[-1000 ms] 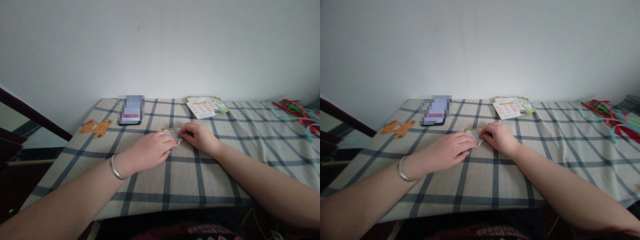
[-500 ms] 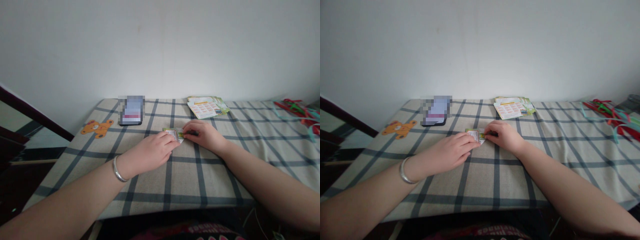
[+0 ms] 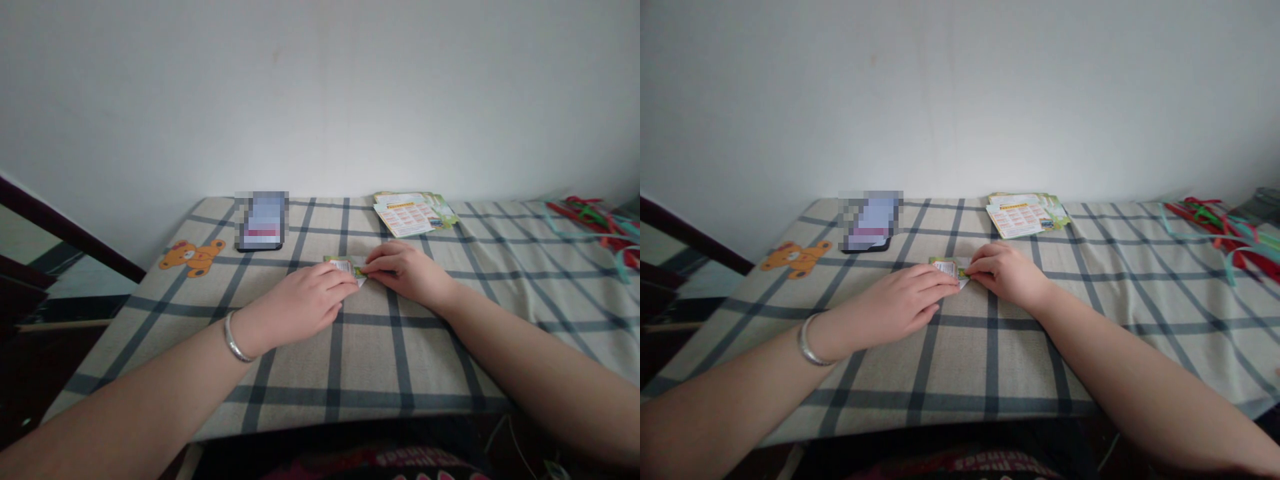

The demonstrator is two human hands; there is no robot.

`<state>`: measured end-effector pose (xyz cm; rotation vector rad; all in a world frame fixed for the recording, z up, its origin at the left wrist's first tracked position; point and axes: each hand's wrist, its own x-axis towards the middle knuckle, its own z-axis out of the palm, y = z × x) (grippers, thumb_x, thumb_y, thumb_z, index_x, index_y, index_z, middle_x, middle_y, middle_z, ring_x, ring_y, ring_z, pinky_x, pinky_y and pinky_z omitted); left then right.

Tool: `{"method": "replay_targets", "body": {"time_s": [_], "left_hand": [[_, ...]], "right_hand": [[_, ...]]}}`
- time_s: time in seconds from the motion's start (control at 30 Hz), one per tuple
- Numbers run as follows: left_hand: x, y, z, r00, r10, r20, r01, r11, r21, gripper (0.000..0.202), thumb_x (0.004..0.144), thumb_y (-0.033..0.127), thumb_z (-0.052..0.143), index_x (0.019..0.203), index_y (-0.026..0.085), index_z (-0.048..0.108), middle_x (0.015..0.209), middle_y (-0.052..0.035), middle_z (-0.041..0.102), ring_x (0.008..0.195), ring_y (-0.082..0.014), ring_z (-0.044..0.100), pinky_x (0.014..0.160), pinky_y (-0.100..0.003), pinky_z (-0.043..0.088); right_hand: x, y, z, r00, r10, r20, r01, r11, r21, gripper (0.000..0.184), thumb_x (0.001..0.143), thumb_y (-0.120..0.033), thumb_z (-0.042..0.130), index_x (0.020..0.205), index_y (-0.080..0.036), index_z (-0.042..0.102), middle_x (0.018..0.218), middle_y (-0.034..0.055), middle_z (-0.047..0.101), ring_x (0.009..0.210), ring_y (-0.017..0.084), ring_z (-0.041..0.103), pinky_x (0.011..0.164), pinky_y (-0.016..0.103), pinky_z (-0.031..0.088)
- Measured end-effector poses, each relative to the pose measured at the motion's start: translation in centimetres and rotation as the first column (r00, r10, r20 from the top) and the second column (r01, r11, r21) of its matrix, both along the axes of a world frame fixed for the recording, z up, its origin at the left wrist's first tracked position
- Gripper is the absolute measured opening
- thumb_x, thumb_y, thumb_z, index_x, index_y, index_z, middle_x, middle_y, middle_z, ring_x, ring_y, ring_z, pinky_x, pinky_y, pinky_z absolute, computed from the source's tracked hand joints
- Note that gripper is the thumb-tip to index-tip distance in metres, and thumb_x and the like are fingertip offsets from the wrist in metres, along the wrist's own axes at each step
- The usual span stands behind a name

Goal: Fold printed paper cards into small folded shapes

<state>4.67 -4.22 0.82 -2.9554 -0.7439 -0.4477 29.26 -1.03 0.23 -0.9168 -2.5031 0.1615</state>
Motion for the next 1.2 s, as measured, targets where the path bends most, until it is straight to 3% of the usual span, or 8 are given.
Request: {"method": "replay_targets", "body": {"time_s": [0.67,0.8,0.97,1.2], "left_hand": [[0.4,0.0,-0.2,1.0,0.02,-0.023,-0.02,1.0,0.002,0.033,0.094,0.019,0.045,0.126,0.015,0.056,0.128,-0.0044,0.06,0.12,-0.0213,0.047,0.109,-0.039,0.038],[0.4,0.0,-0.1,0.999,0.015,-0.049,-0.014,1.0,0.02,0.033,0.094,0.019,0.047,0.124,0.015,0.057,0.125,-0.0043,0.061,0.117,-0.021,0.05,0.107,-0.038,0.04],[0.7,0.0,0.2,0.996,0.028,-0.083,-0.026,0.999,0.018,0.029,0.093,0.018,0.047,0.118,0.014,0.06,0.118,-0.0069,0.064,0.112,-0.0222,0.054,0.102,-0.04,0.044],[0.8,0.1,0.2,0.996,0.041,-0.081,-0.042,0.999,-0.007,0.028,0.091,0.016,0.049,0.117,0.015,0.06,0.118,-0.0074,0.064,0.115,-0.0226,0.053,0.101,-0.04,0.044]], "right_hand": [[0.0,-0.7,0.5,0.996,-0.069,0.059,0.066,0.997,0.039,0.017,0.089,-0.022,0.058,0.095,-0.022,0.074,0.105,0.0055,0.067,0.091,0.018,0.063,0.081,0.031,0.049],[0.0,-1.6,1.2,0.988,-0.062,0.139,0.049,0.994,0.094,0.017,0.088,-0.027,0.059,0.097,-0.024,0.074,0.11,0.005,0.066,0.094,0.019,0.061,0.08,0.032,0.047],[-0.8,-2.9,2.2,0.951,-0.056,0.304,0.023,0.993,0.113,0.02,0.092,-0.029,0.053,0.097,-0.025,0.073,0.095,0.0039,0.067,0.085,0.018,0.059,0.071,0.03,0.043],[-1.1,-3.4,2.8,0.926,-0.068,0.371,0.053,0.997,0.051,0.02,0.091,-0.027,0.052,0.094,-0.024,0.072,0.082,0.0023,0.066,0.076,0.015,0.058,0.065,0.027,0.037]]}}
